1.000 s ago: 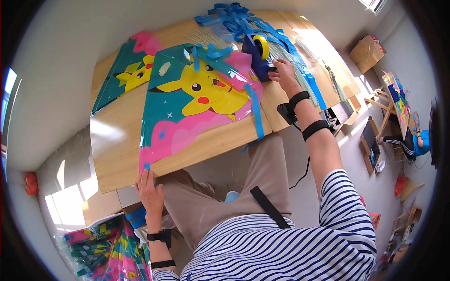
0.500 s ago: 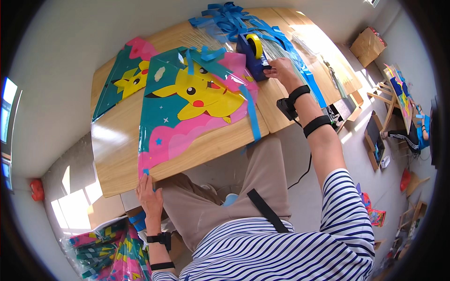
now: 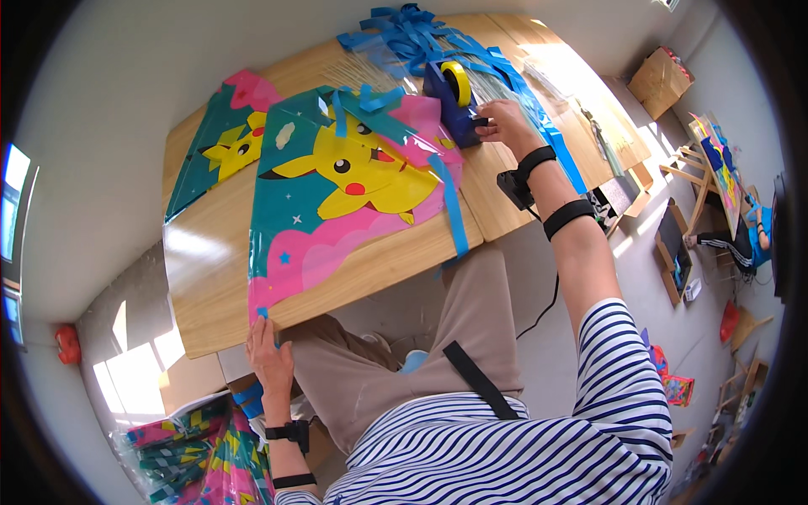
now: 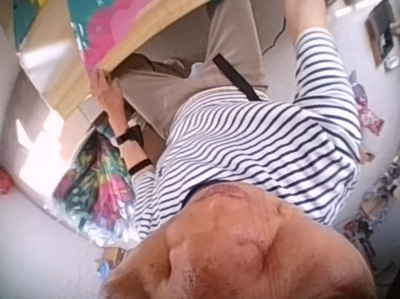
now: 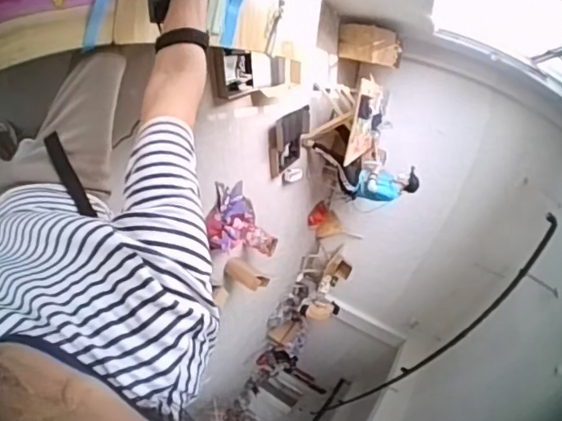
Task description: Assemble a character kite by taping structural materials and streamers to the kite body.
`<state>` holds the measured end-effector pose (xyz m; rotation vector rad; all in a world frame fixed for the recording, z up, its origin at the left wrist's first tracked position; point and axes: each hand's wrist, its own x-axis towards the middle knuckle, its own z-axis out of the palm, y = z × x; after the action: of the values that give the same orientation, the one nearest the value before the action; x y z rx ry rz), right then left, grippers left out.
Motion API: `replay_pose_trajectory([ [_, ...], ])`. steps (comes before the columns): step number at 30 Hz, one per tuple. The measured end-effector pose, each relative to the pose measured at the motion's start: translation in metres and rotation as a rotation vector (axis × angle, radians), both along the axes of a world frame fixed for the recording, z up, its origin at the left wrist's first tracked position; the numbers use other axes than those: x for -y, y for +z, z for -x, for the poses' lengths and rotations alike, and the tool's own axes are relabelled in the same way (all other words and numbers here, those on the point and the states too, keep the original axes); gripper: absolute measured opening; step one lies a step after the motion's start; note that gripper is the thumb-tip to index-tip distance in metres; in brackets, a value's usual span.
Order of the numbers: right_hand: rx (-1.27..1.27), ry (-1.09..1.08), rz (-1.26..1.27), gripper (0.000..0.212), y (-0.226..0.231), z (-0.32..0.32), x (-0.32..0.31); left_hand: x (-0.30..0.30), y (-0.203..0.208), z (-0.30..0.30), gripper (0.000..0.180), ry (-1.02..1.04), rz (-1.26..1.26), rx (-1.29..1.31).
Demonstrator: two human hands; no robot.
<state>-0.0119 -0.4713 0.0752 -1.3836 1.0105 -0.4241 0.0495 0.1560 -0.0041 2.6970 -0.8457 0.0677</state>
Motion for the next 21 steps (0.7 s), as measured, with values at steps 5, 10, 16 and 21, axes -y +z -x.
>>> replay_pose_trajectory([
  [5,0.047,-0.006,0.009,0.023,-0.006,-0.002,0.008,0.001,0.000,0.000,0.064,-0.008,0.006,0.025],
  [10,-0.002,-0.081,-0.037,0.028,-0.003,-0.008,0.014,0.001,0.000,-0.001,0.065,-0.009,0.005,0.017],
  [16,0.002,-0.100,-0.034,0.031,0.000,-0.009,0.007,0.000,0.000,0.000,0.064,-0.011,0.021,0.017],
  [21,-0.046,0.000,0.059,0.023,-0.004,-0.008,0.011,0.000,0.000,-0.001,0.064,-0.010,0.022,0.018],
])
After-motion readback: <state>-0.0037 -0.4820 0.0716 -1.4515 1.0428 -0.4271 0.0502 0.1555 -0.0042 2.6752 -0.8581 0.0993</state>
